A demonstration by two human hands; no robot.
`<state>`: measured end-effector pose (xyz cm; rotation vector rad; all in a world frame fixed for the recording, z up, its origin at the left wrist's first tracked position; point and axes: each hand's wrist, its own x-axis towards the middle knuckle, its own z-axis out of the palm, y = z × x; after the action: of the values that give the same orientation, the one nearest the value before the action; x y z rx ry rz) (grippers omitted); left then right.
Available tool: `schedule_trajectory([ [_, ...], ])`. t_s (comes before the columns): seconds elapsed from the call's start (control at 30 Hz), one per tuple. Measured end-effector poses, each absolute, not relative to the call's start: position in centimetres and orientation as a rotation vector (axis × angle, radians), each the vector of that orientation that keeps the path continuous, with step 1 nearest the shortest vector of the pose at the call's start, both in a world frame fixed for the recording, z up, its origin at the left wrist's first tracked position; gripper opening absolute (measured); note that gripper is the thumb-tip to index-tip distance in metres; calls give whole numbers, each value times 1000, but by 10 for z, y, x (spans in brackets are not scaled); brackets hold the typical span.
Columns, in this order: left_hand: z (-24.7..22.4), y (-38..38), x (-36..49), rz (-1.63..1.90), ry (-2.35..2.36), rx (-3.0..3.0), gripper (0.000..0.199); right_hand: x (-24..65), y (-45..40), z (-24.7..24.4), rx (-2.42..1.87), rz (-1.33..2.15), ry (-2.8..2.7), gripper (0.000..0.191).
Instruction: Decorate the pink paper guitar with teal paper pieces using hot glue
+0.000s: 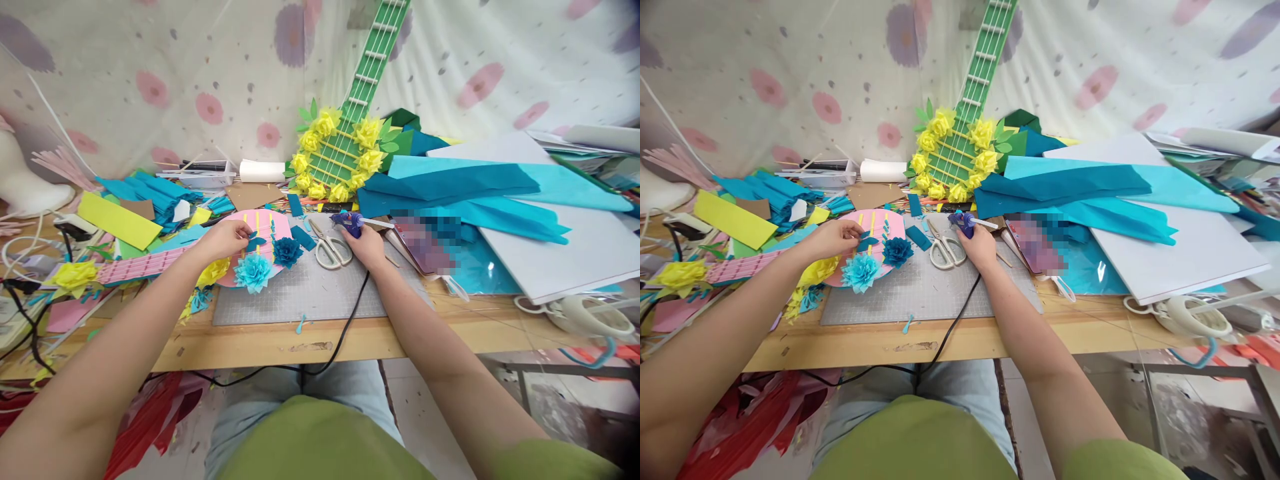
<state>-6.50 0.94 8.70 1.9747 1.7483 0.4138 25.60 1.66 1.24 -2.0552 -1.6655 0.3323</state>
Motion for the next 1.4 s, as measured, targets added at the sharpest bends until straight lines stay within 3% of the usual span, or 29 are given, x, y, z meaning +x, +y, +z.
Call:
schedule_trajectory([
  [0.27, 92, 11, -59, 403, 1862, 2033, 26, 257, 17, 12, -2053, 330, -1669, 43],
  [0.5, 80, 25, -66, 509, 1947, 1946, 11, 257, 17, 11, -2058, 325, -1672, 44],
  [0.77, 72, 26, -66, 747, 1780, 1526, 15, 260, 16, 17, -2042, 342, -1689, 47],
  [0.97, 78, 18, -62, 912, 1737, 1380, 21, 274, 2, 41, -2137, 106, -1999, 51],
  [1.17, 90, 10, -55, 955, 1710, 1428, 25, 256, -16, 81, -2138, 199, -2202, 36],
  [1.4, 98, 3, -47, 969, 1720, 1527, 24, 242, -11, 100, -2200, 320, -2259, 45],
])
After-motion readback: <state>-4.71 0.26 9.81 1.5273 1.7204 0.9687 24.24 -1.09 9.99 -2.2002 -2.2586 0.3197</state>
